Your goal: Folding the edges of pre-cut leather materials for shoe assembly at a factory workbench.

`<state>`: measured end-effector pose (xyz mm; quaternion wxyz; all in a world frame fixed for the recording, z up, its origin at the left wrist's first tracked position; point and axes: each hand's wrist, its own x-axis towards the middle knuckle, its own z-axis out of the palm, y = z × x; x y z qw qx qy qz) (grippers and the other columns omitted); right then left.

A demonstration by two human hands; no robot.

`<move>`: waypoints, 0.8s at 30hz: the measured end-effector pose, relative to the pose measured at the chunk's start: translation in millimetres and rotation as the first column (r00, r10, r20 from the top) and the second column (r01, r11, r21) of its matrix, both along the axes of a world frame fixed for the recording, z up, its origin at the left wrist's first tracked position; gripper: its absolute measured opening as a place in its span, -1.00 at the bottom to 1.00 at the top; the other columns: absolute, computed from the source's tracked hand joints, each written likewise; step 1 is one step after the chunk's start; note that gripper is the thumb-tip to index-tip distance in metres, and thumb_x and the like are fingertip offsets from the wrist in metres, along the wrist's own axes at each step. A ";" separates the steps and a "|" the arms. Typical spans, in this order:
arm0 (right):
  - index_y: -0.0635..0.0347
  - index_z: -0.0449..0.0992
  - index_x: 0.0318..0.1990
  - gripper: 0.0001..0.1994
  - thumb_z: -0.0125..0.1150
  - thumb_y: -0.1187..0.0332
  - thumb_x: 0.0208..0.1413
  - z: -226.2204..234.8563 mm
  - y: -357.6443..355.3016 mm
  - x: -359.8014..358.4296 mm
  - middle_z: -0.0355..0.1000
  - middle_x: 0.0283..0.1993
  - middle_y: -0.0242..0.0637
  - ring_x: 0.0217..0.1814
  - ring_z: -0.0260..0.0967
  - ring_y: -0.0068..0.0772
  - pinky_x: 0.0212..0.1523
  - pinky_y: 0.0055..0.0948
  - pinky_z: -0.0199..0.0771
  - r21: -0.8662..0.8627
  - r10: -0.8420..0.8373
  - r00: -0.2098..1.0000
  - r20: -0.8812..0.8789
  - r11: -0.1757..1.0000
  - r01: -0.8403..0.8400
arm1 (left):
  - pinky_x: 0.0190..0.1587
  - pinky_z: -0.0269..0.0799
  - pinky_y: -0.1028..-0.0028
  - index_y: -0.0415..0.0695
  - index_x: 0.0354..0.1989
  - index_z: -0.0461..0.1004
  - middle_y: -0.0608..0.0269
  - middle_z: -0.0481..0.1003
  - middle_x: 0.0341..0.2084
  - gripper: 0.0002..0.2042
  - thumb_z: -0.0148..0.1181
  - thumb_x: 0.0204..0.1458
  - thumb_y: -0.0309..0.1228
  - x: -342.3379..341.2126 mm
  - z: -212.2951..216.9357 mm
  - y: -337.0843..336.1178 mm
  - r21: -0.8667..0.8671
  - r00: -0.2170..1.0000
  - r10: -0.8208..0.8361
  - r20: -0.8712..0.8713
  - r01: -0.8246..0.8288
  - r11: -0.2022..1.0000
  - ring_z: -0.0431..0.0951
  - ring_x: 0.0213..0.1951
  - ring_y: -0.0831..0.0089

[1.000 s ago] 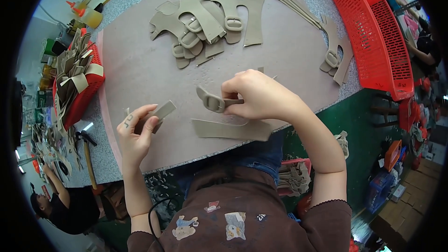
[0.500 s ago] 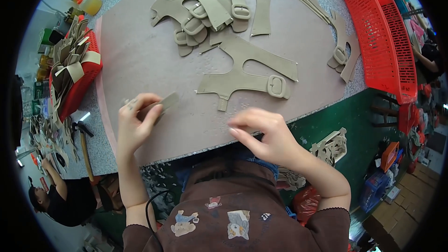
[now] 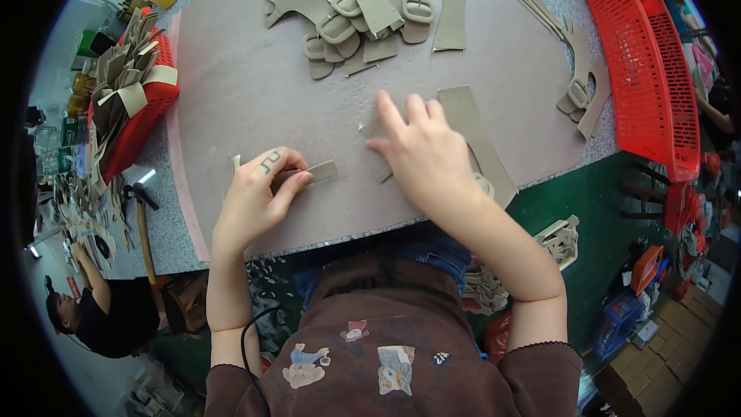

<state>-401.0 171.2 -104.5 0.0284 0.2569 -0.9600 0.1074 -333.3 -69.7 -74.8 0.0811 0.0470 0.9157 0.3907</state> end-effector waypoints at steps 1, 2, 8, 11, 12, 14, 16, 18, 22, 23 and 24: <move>0.07 0.42 0.31 -0.43 0.36 0.22 0.13 2.2 3.4 -6.6 0.40 -0.06 -0.23 -0.15 0.33 -0.29 -0.23 -0.32 0.49 0.018 -0.050 0.998 0.042 0.999 0.049 | -0.38 0.39 0.44 -0.22 -0.27 0.54 0.23 0.57 -0.43 -0.91 0.29 0.13 -0.49 -0.1 -1.0 1.4 -0.041 0.999 -0.007 -0.049 0.005 0.999 0.46 -0.51 0.41; 0.07 0.42 0.31 -0.43 0.36 0.22 0.13 6.5 8.1 -12.8 0.40 -0.06 -0.23 -0.15 0.33 -0.29 -0.23 -0.32 0.49 0.021 -0.052 0.998 0.042 0.998 0.051 | -0.38 0.39 0.44 -0.22 -0.27 0.54 0.23 0.57 -0.43 -0.91 0.29 0.13 -0.49 0.4 -1.0 3.1 -0.038 0.999 -0.009 -0.048 0.007 0.999 0.46 -0.51 0.41; 0.10 0.53 0.20 -0.52 0.38 0.35 0.09 22.5 43.1 -30.4 0.40 -0.06 -0.26 -0.24 0.36 -0.31 -0.24 -0.38 0.47 -0.339 0.049 0.966 0.253 0.940 0.041 | -0.39 0.38 0.42 -0.22 -0.25 0.53 0.22 0.57 -0.41 -0.92 0.27 0.15 -0.49 0.1 -4.1 7.4 -0.019 0.998 -0.025 -0.065 0.024 1.000 0.45 -0.52 0.40; 0.12 0.59 0.12 -0.59 0.38 0.43 0.06 23.3 55.9 -25.4 0.40 -0.07 -0.28 -0.31 0.35 -0.33 -0.27 -0.39 0.45 -0.316 0.442 0.893 -0.088 0.837 -0.446 | -0.39 0.37 0.43 -0.22 -0.25 0.52 0.23 0.58 -0.39 -0.91 0.27 0.15 -0.49 0.2 -5.0 7.3 -0.030 0.999 -0.014 -0.038 0.013 0.999 0.43 -0.52 0.41; 0.12 0.59 0.12 -0.59 0.38 0.43 0.06 19.4 56.8 -22.0 0.40 -0.07 -0.28 -0.31 0.35 -0.33 -0.27 -0.39 0.45 -0.312 0.436 0.896 -0.085 0.843 -0.439 | -0.39 0.37 0.43 -0.22 -0.25 0.52 0.23 0.58 -0.39 -0.91 0.27 0.15 -0.49 -2.7 -5.4 10.3 -0.025 0.999 -0.022 -0.038 0.021 0.999 0.43 -0.52 0.41; 0.13 0.62 0.08 -0.61 0.38 0.47 0.04 -4.5 50.1 -11.7 0.40 -0.06 -0.28 -0.31 0.33 -0.34 -0.27 -0.40 0.43 -0.309 0.394 0.909 -0.133 0.855 -0.416 | -0.39 0.35 0.49 -0.23 -0.27 0.54 0.24 0.57 -0.42 -0.93 0.28 0.12 -0.51 -12.4 -5.6 19.0 0.026 0.999 -0.007 -0.032 0.008 1.000 0.43 -0.50 0.45; 0.15 0.65 0.03 -0.63 0.38 0.51 0.01 -22.1 41.5 -3.1 0.40 -0.05 -0.27 -0.31 0.31 -0.35 -0.26 -0.40 0.41 -0.315 0.359 0.915 -0.182 0.861 -0.400 | -0.40 0.33 0.55 -0.25 -0.30 0.56 0.25 0.57 -0.45 -0.94 0.30 0.09 -0.54 -18.2 -6.0 24.3 0.068 1.000 0.016 -0.023 -0.014 0.998 0.43 -0.48 0.50; 0.16 0.64 0.03 -0.63 0.37 0.52 0.00 -22.9 36.7 2.9 0.40 -0.05 -0.27 -0.31 0.31 -0.35 -0.26 -0.41 0.40 -0.324 0.342 0.923 -0.174 0.865 -0.382 | -0.40 0.33 0.55 -0.25 -0.31 0.57 0.25 0.57 -0.46 -0.94 0.30 0.08 -0.54 -20.9 -4.3 24.7 0.079 1.000 0.018 0.003 -0.018 0.997 0.43 -0.49 0.51; 0.20 0.64 0.04 -0.62 0.33 0.55 -0.01 -24.5 33.4 11.5 0.40 -0.03 -0.25 -0.29 0.29 -0.35 -0.25 -0.43 0.38 -0.345 0.284 0.948 -0.147 0.883 -0.318 | -0.42 0.33 0.56 -0.27 -0.35 0.59 0.26 0.58 -0.49 -0.95 0.31 0.06 -0.55 -28.8 -3.9 27.6 0.119 0.996 0.015 0.084 -0.025 0.993 0.41 -0.52 0.54; 0.21 0.63 0.03 -0.62 0.33 0.56 -0.02 -24.0 33.2 12.2 0.41 -0.02 -0.25 -0.29 0.29 -0.35 -0.24 -0.43 0.38 -0.335 0.296 0.941 -0.163 0.881 -0.335 | -0.42 0.33 0.56 -0.27 -0.36 0.59 0.26 0.58 -0.50 -0.95 0.31 0.05 -0.55 -32.6 -6.0 28.3 0.119 0.996 0.016 0.084 -0.026 0.992 0.41 -0.52 0.54; 0.23 0.63 0.03 -0.62 0.32 0.56 -0.03 -23.2 33.1 12.7 0.41 -0.02 -0.24 -0.29 0.29 -0.35 -0.23 -0.43 0.38 -0.324 0.309 0.934 -0.178 0.878 -0.352 | -0.43 0.33 0.56 -0.28 -0.37 0.60 0.26 0.58 -0.51 -0.95 0.32 0.04 -0.55 -37.0 -8.4 28.8 0.121 0.996 0.017 0.084 -0.027 0.992 0.41 -0.53 0.55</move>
